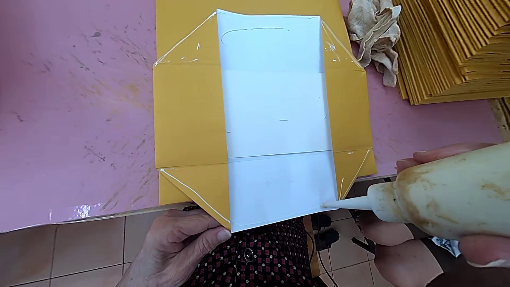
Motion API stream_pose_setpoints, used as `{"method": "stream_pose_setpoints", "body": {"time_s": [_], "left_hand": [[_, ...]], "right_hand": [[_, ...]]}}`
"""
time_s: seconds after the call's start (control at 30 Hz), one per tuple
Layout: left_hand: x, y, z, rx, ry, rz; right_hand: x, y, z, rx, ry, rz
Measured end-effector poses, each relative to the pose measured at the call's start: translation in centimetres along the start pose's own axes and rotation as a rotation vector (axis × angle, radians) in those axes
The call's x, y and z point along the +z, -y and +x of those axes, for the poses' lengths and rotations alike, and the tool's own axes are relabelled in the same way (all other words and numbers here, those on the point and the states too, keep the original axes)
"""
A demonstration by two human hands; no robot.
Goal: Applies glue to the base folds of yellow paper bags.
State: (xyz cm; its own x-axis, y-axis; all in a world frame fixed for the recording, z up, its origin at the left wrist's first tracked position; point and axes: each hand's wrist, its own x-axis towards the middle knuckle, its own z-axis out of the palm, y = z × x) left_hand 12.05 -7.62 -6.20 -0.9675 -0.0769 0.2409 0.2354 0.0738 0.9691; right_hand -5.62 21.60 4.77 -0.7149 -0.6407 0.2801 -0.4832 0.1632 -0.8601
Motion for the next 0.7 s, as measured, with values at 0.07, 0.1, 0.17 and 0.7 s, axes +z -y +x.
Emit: {"method": "stream_pose_setpoints", "body": {"time_s": [0.07,0.1,0.17,0.7], "left_hand": [[0.1,0.0,0.0,-0.003,-0.007,-0.001],[0.1,-0.1,0.0,-0.008,-0.011,-0.002],[0.2,0.0,-0.1,-0.01,-0.017,-0.009],[0.5,-0.1,-0.1,-0.018,-0.127,-0.078]], "right_hand": [[0.9,0.3,0.3,-0.007,0.001,0.056],[1.3,0.3,0.4,-0.008,0.002,0.072],[1.9,0.3,0.6,-0.01,-0.033,0.1],[7.8,1.7,3.8,-0.077,-0.011,0.212]]}}
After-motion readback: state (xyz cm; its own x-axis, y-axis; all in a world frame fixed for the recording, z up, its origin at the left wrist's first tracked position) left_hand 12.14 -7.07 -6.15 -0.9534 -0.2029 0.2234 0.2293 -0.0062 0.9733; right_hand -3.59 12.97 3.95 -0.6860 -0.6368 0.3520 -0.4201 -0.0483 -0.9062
